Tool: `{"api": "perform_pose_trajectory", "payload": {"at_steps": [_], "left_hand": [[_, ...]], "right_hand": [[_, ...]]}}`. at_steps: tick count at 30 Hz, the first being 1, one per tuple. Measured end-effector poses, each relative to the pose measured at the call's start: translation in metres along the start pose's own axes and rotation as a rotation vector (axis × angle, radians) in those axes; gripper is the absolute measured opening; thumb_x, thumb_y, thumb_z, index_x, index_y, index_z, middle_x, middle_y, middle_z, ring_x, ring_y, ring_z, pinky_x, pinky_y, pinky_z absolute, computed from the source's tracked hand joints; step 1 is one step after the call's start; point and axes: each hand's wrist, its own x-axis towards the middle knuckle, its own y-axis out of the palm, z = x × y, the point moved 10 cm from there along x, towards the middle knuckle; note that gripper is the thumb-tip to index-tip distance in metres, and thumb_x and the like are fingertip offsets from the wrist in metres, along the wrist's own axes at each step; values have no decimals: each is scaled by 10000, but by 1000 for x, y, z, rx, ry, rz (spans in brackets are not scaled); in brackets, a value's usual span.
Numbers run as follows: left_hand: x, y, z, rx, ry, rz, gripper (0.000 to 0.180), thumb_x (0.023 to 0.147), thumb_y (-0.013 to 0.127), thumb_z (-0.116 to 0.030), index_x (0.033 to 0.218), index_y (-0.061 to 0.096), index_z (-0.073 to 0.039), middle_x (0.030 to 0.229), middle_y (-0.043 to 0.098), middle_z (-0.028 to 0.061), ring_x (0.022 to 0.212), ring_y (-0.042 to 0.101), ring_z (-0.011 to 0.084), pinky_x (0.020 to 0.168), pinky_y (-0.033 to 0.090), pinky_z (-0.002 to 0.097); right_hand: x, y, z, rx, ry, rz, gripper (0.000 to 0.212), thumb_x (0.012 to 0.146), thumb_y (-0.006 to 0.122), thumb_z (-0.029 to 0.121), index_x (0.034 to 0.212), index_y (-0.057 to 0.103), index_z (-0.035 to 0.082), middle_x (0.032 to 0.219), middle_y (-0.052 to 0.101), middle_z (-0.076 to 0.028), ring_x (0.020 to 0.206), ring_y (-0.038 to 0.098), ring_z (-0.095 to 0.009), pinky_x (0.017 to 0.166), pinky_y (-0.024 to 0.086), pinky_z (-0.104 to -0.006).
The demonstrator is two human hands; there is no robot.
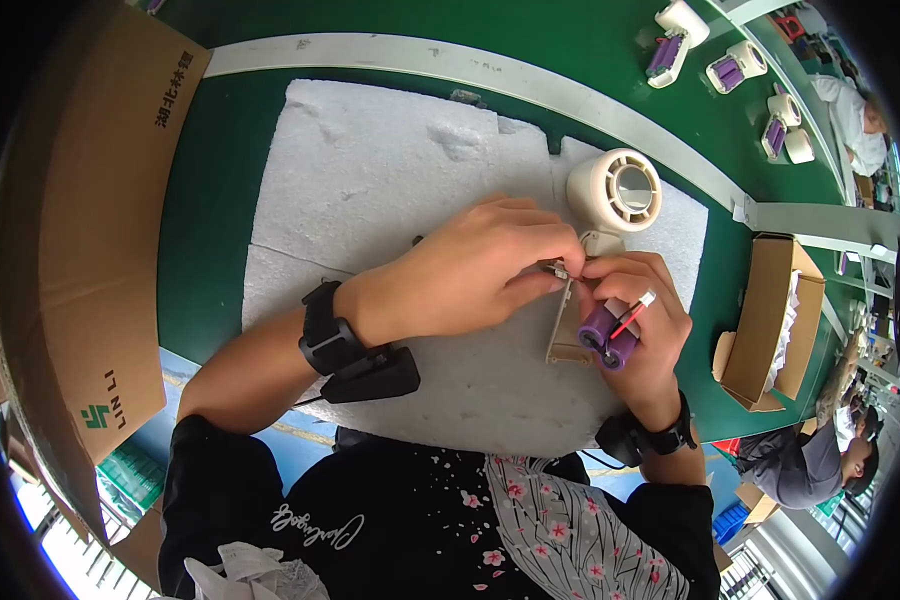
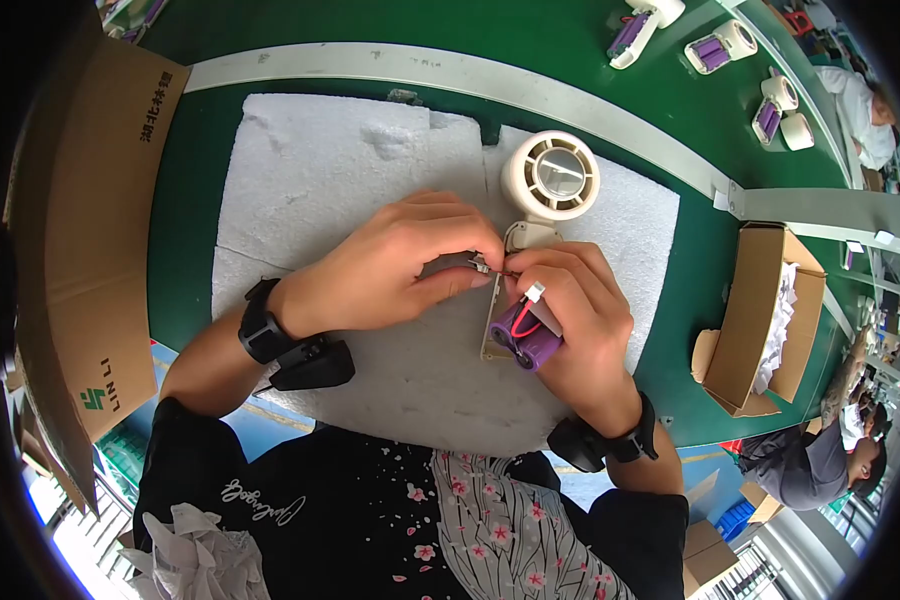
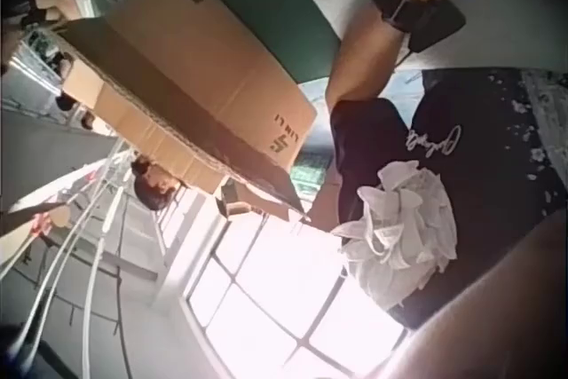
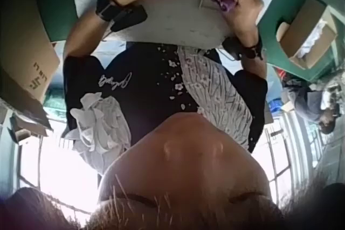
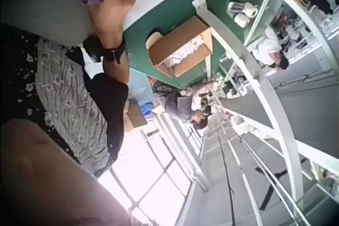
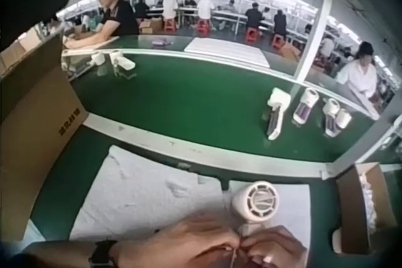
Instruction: Assembling handheld mini fans by connecting batteries and circuit boards to the plastic housing.
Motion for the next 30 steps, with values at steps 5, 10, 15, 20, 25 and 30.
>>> {"api": "perform_pose_trajectory", "payload": {"at_steps": [5,10,15,20,25,30], "left_hand": [[0,0,-4,2,57,-7,249,805,705,-18,1039,647,-79,954,662,77,889,638,281,807,495,366],[-2,-3,2,-113,-7,-63,299,795,716,-4,1083,661,-65,958,665,88,827,655,250,726,533,339],[0,-1,8,-222,-70,-23,341,786,695,40,1111,672,-59,965,668,96,840,661,211,733,545,322],[-3,5,4,-238,-68,81,368,758,633,104,1090,675,-48,973,665,100,855,661,232,747,541,328],[-4,1,-1,-185,17,38,408,718,573,151,1052,688,-53,993,654,100,884,655,261,765,532,336],[-3,-1,2,-174,19,-15,392,708,572,152,1005,706,-64,984,644,91,875,646,264,751,524,337]], "right_hand": [[-2,-3,-5,6,38,-31,284,689,775,-100,845,577,29,865,689,-94,802,640,-247,694,520,-314],[-2,0,-5,-29,102,-4,271,691,769,-100,847,584,23,839,679,-90,776,630,-240,665,509,-309],[-4,1,-10,-27,182,20,212,677,782,8,819,632,56,761,648,-56,777,597,-253,703,470,-341],[-3,3,-12,-20,199,61,206,667,779,2,797,628,52,733,627,-54,761,592,-251,699,470,-339],[-4,3,-5,-59,79,39,224,639,782,-7,790,626,49,725,618,-65,747,589,-250,690,473,-341],[-5,2,-9,-41,102,45,238,627,789,-9,789,623,43,721,618,-63,746,592,-249,683,479,-344]]}}
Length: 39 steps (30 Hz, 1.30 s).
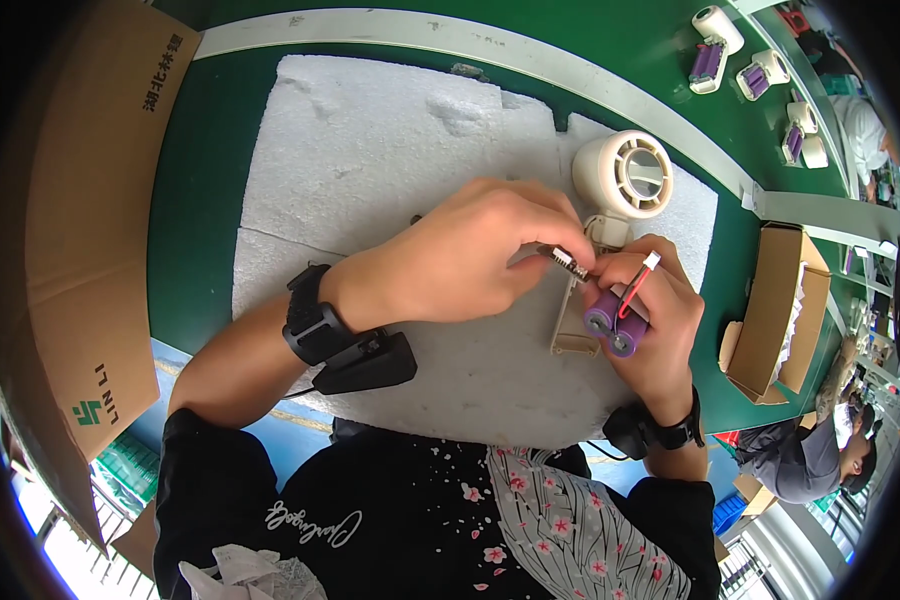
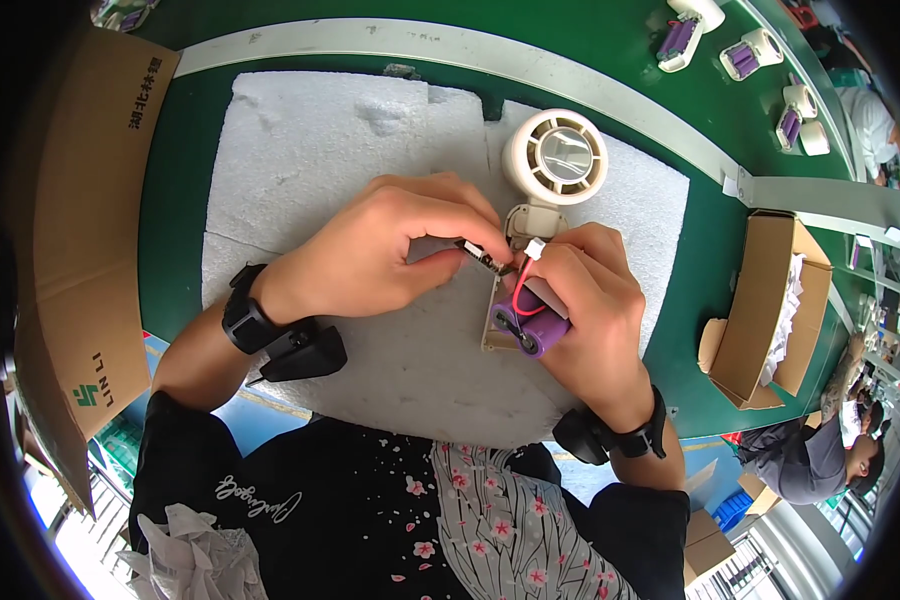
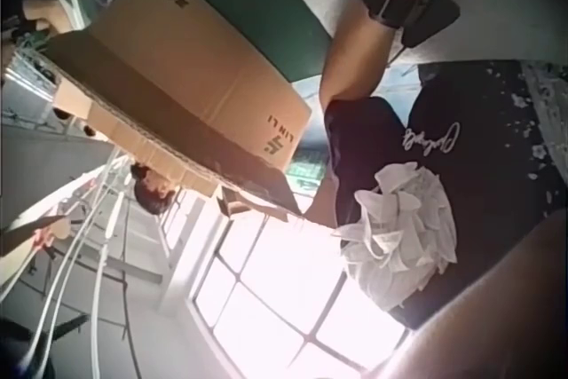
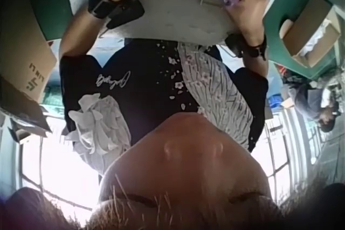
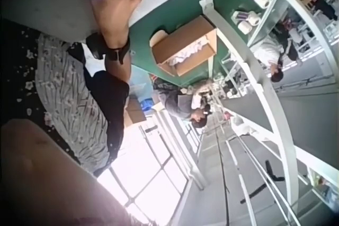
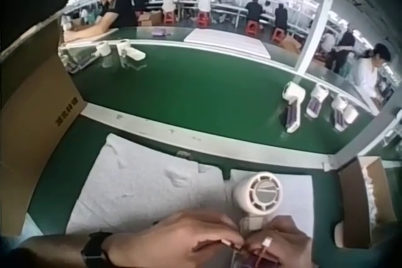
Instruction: Assembling handheld mini fans by connecting batteries and circuit boards to the plastic housing.
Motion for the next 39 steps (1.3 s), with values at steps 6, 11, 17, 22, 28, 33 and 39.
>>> {"api": "perform_pose_trajectory", "payload": {"at_steps": [6,11,17,22,28,33,39], "left_hand": [[-3,-5,-3,111,16,-119,373,711,592,141,983,714,-83,988,627,90,820,625,243,712,516,323],[-4,0,-10,136,34,-28,296,713,651,102,931,701,-92,1022,606,91,791,609,214,684,509,305],[-5,6,-17,42,62,-53,353,723,706,70,1029,647,-94,993,605,70,774,619,195,667,518,303],[-5,6,-20,119,98,-137,474,737,707,72,1166,590,-91,958,612,58,784,632,179,679,529,297],[-7,7,-15,77,-18,-146,599,739,685,93,1282,520,-98,932,630,54,784,634,145,703,532,274],[-7,6,-14,69,-29,-170,656,728,673,107,1321,492,-106,914,641,46,755,629,144,693,526,270],[-6,5,-14,154,-21,-183,658,709,667,111,1309,516,-113,1039,606,77,804,631,167,673,518,268]], "right_hand": [[2,2,-1,26,-7,40,238,636,796,-6,786,618,45,717,622,-61,743,591,-247,670,480,-343],[2,3,3,85,26,34,245,623,790,-12,788,621,55,719,632,-55,732,583,-243,672,474,-337],[0,7,1,168,79,138,246,620,774,-25,799,630,63,723,643,-40,735,577,-237,729,475,-337],[1,5,3,196,39,100,247,633,768,-28,831,657,71,739,652,-53,752,587,-236,733,479,-333],[0,-10,-3,227,-12,-39,299,618,748,-55,894,694,45,850,679,-76,801,617,-248,708,504,-333],[3,-9,13,93,-166,-43,258,718,734,-76,955,661,-8,970,663,-138,827,629,-288,718,518,-341],[4,-8,17,69,-208,-23,271,709,760,-38,962,664,-10,967,657,-135,844,628,-296,723,520,-346]]}}
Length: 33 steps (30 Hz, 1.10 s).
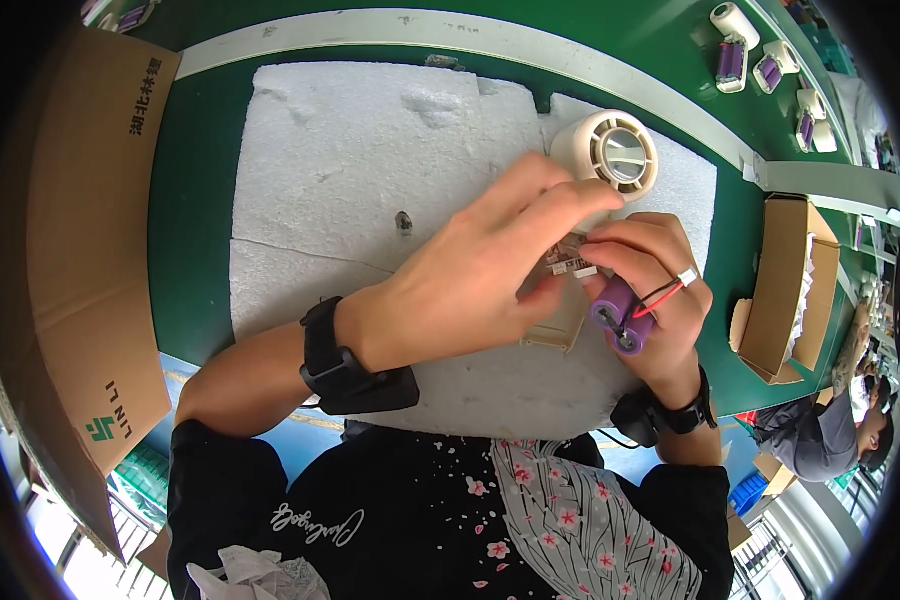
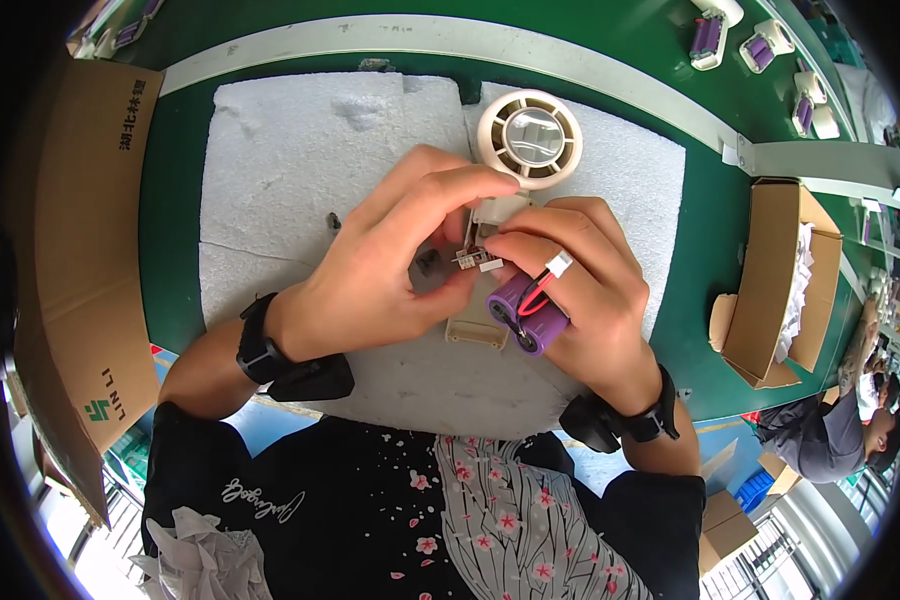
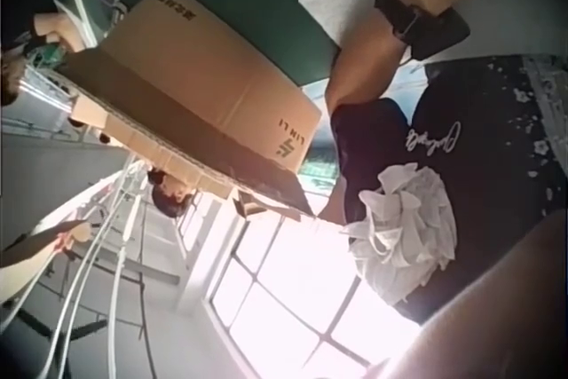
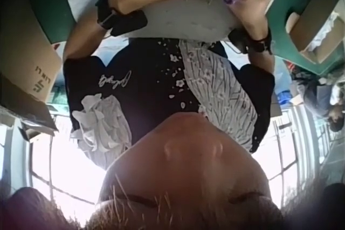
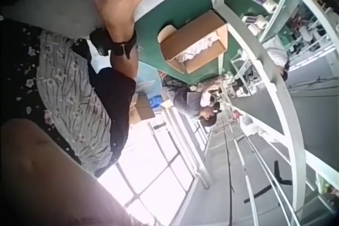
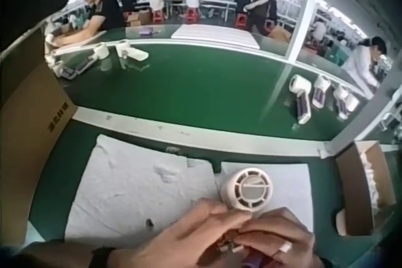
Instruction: Assembling handheld mini fans by connecting batteries and circuit boards to the plastic housing.
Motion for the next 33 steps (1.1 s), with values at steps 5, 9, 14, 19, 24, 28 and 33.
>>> {"api": "perform_pose_trajectory", "payload": {"at_steps": [5,9,14,19,24,28,33], "left_hand": [[1,5,5,93,-15,-28,653,687,652,121,1285,545,-121,1152,538,116,856,620,217,661,520,284],[3,7,3,110,-23,-5,661,681,638,125,1284,549,-130,1159,528,128,853,611,252,671,525,312],[2,5,4,119,-1,-34,658,694,625,125,1290,547,-141,1123,556,117,830,612,263,678,522,339],[3,5,5,73,2,-12,643,712,617,124,1294,546,-140,1089,585,100,800,599,223,662,513,328],[4,3,9,-12,-13,26,637,728,607,124,1308,542,-132,1075,606,71,764,564,162,650,486,281],[5,0,11,-72,2,55,640,728,602,126,1314,543,-126,1073,606,49,742,540,131,648,467,251],[6,4,17,-147,-78,101,619,733,606,124,1299,562,-121,1033,595,25,724,517,102,645,456,240]], "right_hand": [[-6,2,-5,7,65,3,276,701,759,-41,958,665,-2,953,654,-135,851,629,-292,721,521,-344],[-7,-2,-8,-24,109,-52,304,637,760,-49,925,676,2,925,645,-126,807,627,-278,674,518,-339],[-9,-3,-16,-35,251,-69,308,615,754,-56,909,679,-1,903,639,-120,759,634,-253,634,517,-323],[-8,-2,-15,-33,255,-42,294,637,750,-52,919,681,-3,905,633,-117,741,638,-234,622,515,-308],[-5,1,-13,-39,257,-7,265,671,751,-46,924,681,-6,918,624,-113,736,640,-223,623,516,-301],[-6,3,-13,-32,278,28,250,689,745,-47,926,678,-9,928,623,-116,752,635,-228,651,514,-302],[-8,1,-14,-64,281,11,246,702,735,-56,935,667,-14,932,629,-120,773,622,-228,691,501,-294]]}}
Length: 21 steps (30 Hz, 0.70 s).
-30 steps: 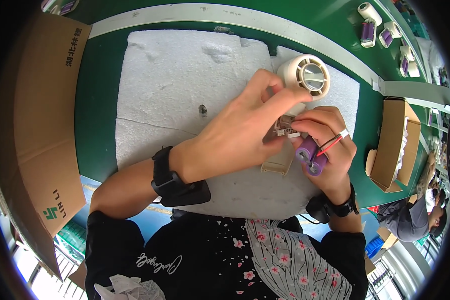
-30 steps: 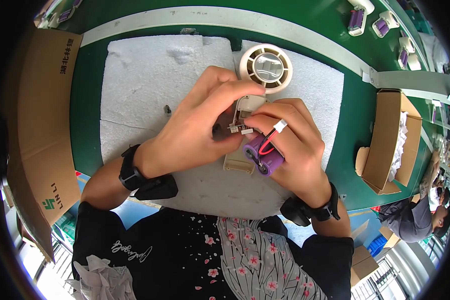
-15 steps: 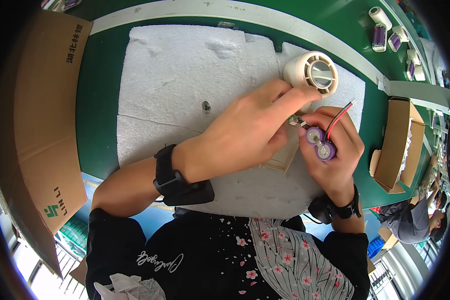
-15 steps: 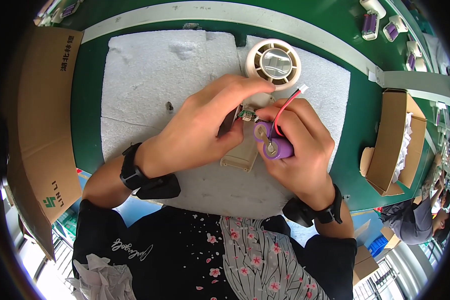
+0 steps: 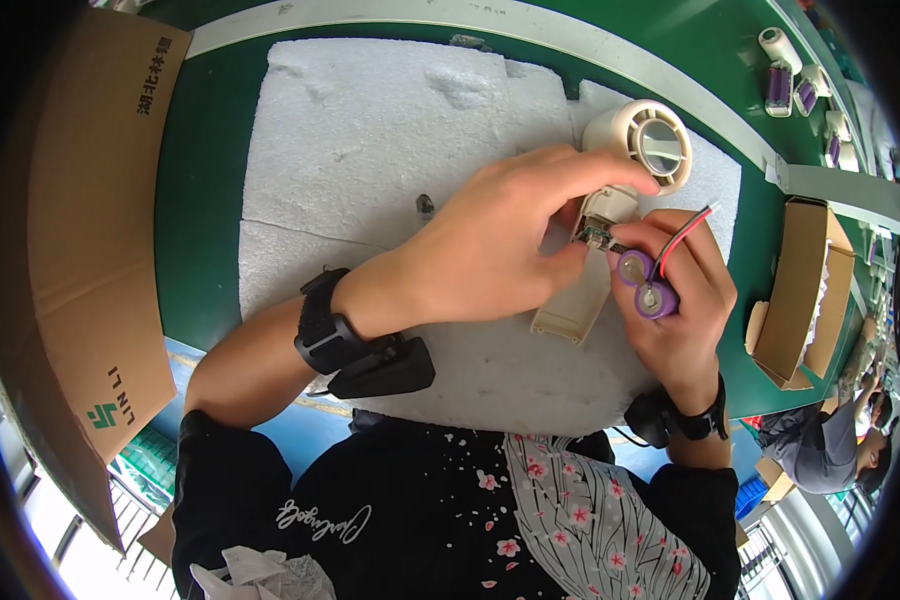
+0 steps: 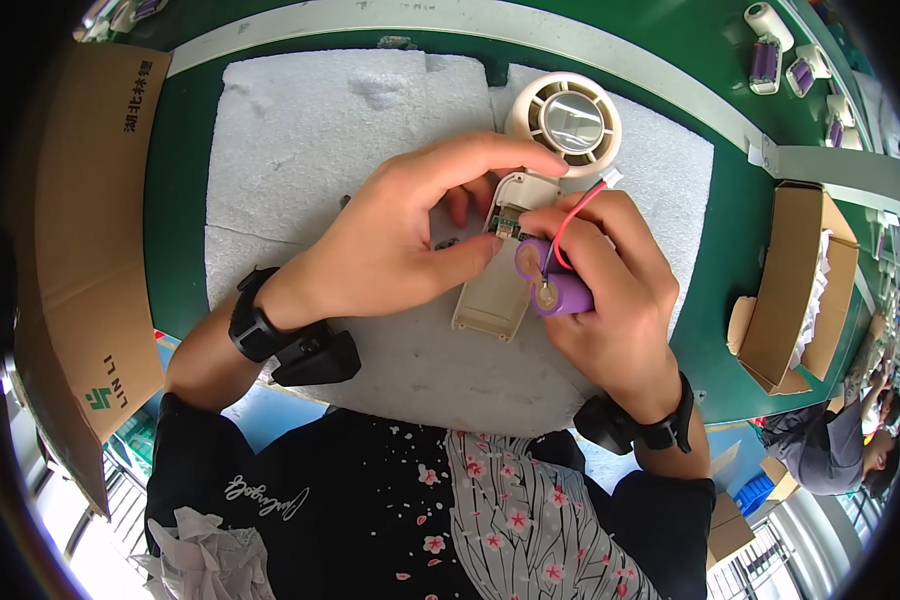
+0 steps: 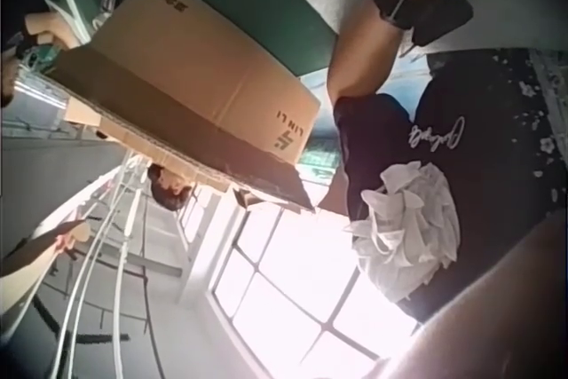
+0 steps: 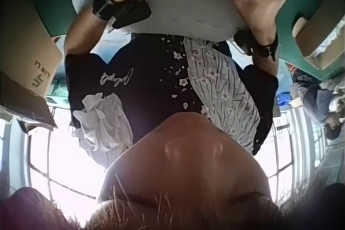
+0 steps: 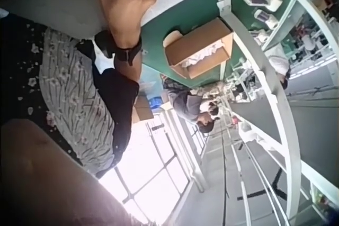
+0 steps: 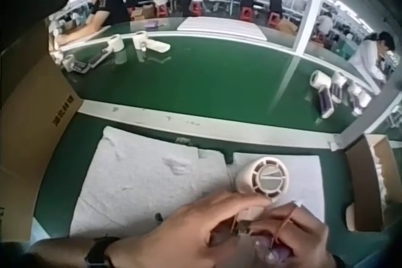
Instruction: Assembling handheld mini fans by connecting batteries and circuit boards to the plastic housing.
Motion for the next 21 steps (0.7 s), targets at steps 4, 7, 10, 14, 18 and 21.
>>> {"api": "perform_pose_trajectory", "payload": {"at_steps": [4,7,10,14,18,21], "left_hand": [[0,2,3,-14,-37,-10,594,738,612,122,1280,579,-120,998,590,19,710,505,88,638,452,237],[0,2,2,-2,-40,-22,584,740,616,122,1270,587,-120,980,589,17,699,500,86,630,449,235],[-1,2,1,10,-34,-31,581,739,620,123,1265,591,-122,967,590,17,686,497,87,620,446,233],[-1,1,2,17,-39,-39,574,741,618,125,1259,594,-120,980,601,26,694,515,91,620,457,235],[0,1,2,0,-40,-50,565,740,610,129,1253,596,-109,1003,615,35,721,545,97,642,477,240],[1,1,0,-8,2,-29,541,756,618,127,1248,600,-98,1043,631,50,750,571,106,655,492,244]], "right_hand": [[2,-5,-2,4,9,-72,210,721,751,-37,913,670,-14,906,639,-120,735,636,-214,638,508,-288],[2,-7,-3,17,15,-103,190,732,758,-27,901,671,-15,890,647,-121,716,645,-205,612,512,-284],[0,-8,-3,13,2,-114,182,738,756,-26,898,670,-17,879,655,-121,711,647,-197,609,512,-277],[1,-9,-2,-11,-4,-131,189,735,762,-21,901,672,-16,881,659,-119,716,651,-195,615,514,-273],[1,-9,-1,-24,2,-130,199,729,773,-8,902,675,-16,879,660,-118,714,653,-194,616,514,-271],[1,-7,-5,-12,52,-102,204,723,781,0,894,671,-17,878,660,-115,709,652,-193,618,516,-272]]}}
